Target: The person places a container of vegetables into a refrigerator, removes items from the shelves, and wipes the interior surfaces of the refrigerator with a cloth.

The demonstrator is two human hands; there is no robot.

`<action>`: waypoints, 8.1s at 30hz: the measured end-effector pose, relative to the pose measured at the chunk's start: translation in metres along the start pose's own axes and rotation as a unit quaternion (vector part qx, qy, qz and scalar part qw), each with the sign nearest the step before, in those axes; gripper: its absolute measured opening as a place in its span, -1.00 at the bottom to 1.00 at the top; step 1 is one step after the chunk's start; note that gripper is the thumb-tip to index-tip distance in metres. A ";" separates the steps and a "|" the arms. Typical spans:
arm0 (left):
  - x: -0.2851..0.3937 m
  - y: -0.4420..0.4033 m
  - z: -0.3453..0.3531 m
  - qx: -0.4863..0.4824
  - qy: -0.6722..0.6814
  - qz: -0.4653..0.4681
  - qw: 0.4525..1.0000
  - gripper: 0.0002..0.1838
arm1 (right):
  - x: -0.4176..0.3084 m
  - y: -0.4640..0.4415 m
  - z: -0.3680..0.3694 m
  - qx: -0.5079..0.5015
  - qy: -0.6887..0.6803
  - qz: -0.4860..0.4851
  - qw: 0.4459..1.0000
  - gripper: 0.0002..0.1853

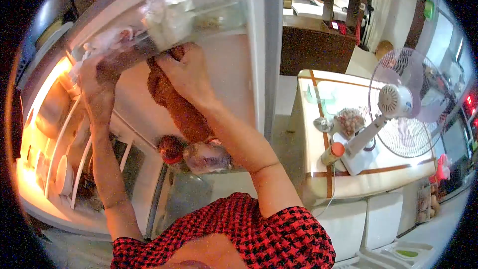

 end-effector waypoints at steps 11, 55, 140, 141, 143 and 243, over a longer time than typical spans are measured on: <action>-0.002 -0.008 -0.006 -0.093 0.018 -0.061 0.994 -0.61 | -0.023 0.015 -0.029 0.065 -0.120 -0.036 0.990 -0.67; -0.008 -0.002 0.006 -0.093 -0.055 -0.053 0.993 -0.69 | -0.004 -0.015 -0.055 -0.045 -0.059 -0.048 0.996 -0.70; -0.103 0.044 -0.004 0.178 0.063 -0.045 0.981 -0.21 | -0.078 -0.033 -0.112 -0.052 0.435 -0.388 0.811 -0.53; -0.102 0.042 -0.003 0.179 0.065 -0.043 0.981 -0.21 | -0.077 -0.035 -0.112 -0.057 0.425 -0.385 0.817 -0.52; -0.103 0.039 -0.004 0.180 0.075 -0.051 0.979 -0.21 | -0.074 -0.040 -0.110 -0.064 0.415 -0.383 0.823 -0.51; 0.078 -0.015 0.018 0.107 -0.081 0.091 0.987 -0.57 | -0.078 -0.002 -0.160 0.131 0.381 -0.185 0.896 -0.37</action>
Point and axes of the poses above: each hand's wrist, its own y-axis away from the middle knuckle, its own z-axis out of the palm, x = y × z, the point moved 5 cm from there along -y, towards the middle knuckle, and after that the axes turned 1 degree about y, right-handed, at the moved point
